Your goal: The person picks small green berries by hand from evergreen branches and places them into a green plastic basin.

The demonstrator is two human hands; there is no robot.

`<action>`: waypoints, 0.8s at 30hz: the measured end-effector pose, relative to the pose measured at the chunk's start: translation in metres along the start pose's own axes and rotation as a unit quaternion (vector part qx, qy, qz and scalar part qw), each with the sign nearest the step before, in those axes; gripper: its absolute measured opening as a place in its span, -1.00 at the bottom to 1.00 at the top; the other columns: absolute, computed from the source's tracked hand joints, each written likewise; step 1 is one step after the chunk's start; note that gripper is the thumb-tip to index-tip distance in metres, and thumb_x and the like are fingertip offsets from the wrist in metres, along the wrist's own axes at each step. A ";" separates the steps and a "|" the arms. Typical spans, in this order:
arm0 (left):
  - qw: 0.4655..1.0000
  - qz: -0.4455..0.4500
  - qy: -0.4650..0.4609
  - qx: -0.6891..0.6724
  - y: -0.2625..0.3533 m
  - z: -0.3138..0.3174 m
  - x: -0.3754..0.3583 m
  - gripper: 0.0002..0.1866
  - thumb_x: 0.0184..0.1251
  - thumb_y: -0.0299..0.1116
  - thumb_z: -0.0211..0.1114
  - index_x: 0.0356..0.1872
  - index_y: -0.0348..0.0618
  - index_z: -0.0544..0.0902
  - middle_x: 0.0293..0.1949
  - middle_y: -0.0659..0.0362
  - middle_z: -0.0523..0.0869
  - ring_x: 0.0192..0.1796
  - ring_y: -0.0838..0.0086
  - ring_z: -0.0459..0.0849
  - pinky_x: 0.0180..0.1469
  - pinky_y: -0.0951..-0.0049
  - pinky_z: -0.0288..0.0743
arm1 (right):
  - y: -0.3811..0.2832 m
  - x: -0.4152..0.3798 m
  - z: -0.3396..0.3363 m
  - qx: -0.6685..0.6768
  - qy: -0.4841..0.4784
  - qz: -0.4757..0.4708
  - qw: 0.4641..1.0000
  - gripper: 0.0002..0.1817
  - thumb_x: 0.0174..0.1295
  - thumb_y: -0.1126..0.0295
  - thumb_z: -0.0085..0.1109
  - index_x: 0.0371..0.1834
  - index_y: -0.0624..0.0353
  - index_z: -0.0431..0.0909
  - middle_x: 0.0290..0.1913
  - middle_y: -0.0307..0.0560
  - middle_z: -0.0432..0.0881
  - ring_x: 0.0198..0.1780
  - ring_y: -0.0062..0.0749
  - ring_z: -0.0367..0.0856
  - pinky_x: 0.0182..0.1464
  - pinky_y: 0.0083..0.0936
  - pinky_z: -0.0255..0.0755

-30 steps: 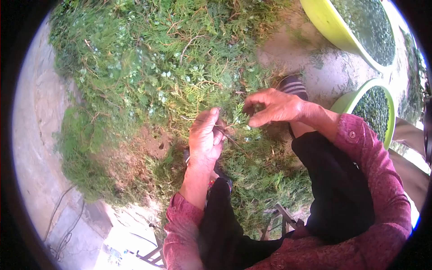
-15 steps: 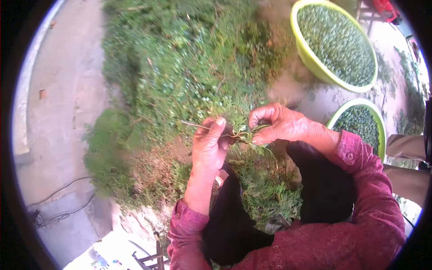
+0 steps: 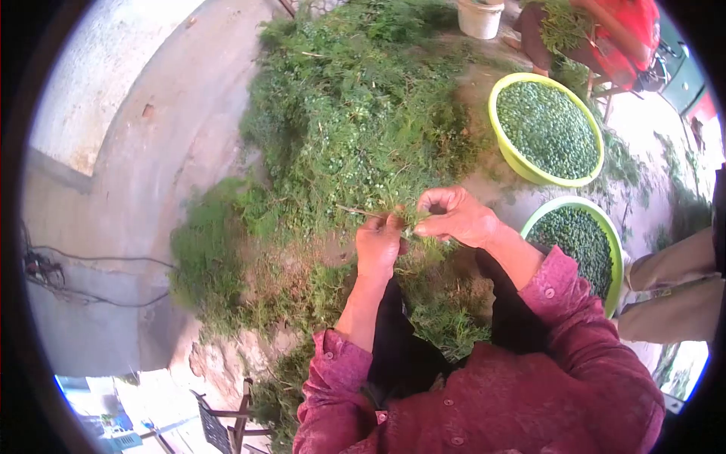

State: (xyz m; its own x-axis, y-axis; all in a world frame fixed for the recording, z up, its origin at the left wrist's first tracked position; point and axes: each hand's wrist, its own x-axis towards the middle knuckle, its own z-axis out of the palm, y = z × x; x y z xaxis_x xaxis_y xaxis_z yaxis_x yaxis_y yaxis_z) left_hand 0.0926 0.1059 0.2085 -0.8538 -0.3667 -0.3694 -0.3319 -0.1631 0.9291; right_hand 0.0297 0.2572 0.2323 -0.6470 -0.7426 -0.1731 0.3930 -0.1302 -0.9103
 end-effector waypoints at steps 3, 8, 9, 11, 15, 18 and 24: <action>0.999 -0.022 0.031 -0.011 -0.015 -0.007 -0.002 -0.70 0.17 -0.26 0.21 -0.43 -0.39 0.54 -0.73 0.23 0.47 -0.79 0.59 0.38 -0.76 0.57 0.30 | 0.010 0.014 -0.001 0.031 0.015 0.025 0.999 -0.87 -0.02 0.53 0.25 -0.54 0.16 0.45 -0.58 -0.33 0.47 -0.60 -0.78 0.34 -0.63 -0.75 0.15; 0.977 -0.004 0.096 -0.192 -0.013 -0.017 0.024 -0.72 0.18 -0.27 0.18 -0.49 -0.36 0.52 -0.69 0.15 0.51 -0.76 0.52 0.43 -0.78 0.52 0.34 | 0.022 0.038 0.010 -0.058 -0.001 -0.006 0.998 -0.87 -0.06 0.52 0.26 -0.55 0.18 0.46 -0.57 -0.31 0.47 -0.54 -0.71 0.38 -0.52 -0.72 0.24; 0.970 -0.003 0.128 -0.208 -0.003 -0.016 0.028 -0.74 0.22 -0.28 0.15 -0.44 -0.34 0.50 -0.51 0.08 0.56 -0.60 0.46 0.52 -0.66 0.48 0.41 | 0.026 0.041 0.013 -0.106 0.011 -0.048 0.993 -0.87 -0.07 0.51 0.26 -0.56 0.18 0.46 -0.57 -0.30 0.48 -0.51 -0.69 0.39 -0.48 -0.71 0.27; 0.953 0.035 0.146 -0.264 -0.010 -0.023 0.056 -0.76 0.24 -0.30 0.13 -0.40 -0.33 0.48 -0.43 0.07 0.57 -0.50 0.43 0.54 -0.57 0.45 0.45 | 0.027 0.042 0.019 -0.171 -0.001 -0.076 0.982 -0.87 -0.08 0.50 0.26 -0.56 0.18 0.47 -0.57 -0.30 0.48 -0.49 -0.67 0.40 -0.43 -0.71 0.29; 0.912 0.042 0.155 -0.378 -0.013 -0.046 0.083 -0.85 0.25 -0.39 0.11 -0.28 -0.27 0.45 -0.36 0.12 0.56 -0.34 0.37 0.55 -0.33 0.32 0.51 | 0.030 0.039 0.017 -0.080 -0.043 -0.034 0.995 -0.93 0.01 0.49 0.17 -0.51 0.16 0.46 -0.59 -0.26 0.46 -0.56 -0.69 0.35 -0.54 -0.71 0.23; 0.922 0.065 0.158 -0.348 -0.005 -0.052 0.075 -0.86 0.23 -0.42 0.13 -0.27 -0.27 0.47 -0.37 0.15 0.55 -0.38 0.38 0.56 -0.33 0.28 0.49 | 0.015 0.044 0.015 0.093 -0.021 0.081 0.992 -0.96 0.12 0.51 0.03 -0.45 0.14 0.43 -0.60 -0.25 0.44 -0.65 -0.71 0.26 -0.70 -0.77 0.05; 0.915 0.084 0.126 -0.375 0.009 -0.044 0.059 -0.88 0.22 -0.43 0.13 -0.29 -0.26 0.53 -0.39 0.17 0.56 -0.50 0.36 0.54 -0.28 0.29 0.46 | 0.022 0.059 0.000 0.205 0.024 0.008 0.978 -0.91 0.14 0.47 0.10 -0.48 0.13 0.41 -0.57 -0.26 0.42 -0.65 -0.71 0.26 -0.71 -0.77 -0.01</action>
State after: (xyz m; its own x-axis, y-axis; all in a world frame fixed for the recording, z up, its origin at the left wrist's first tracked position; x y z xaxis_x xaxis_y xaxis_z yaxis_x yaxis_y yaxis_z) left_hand 0.0565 0.0427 0.1944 -0.7165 -0.6283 -0.3032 0.2438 -0.6327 0.7350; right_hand 0.0000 0.2106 0.2020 -0.6654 -0.7156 -0.2124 0.6253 -0.3790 -0.6822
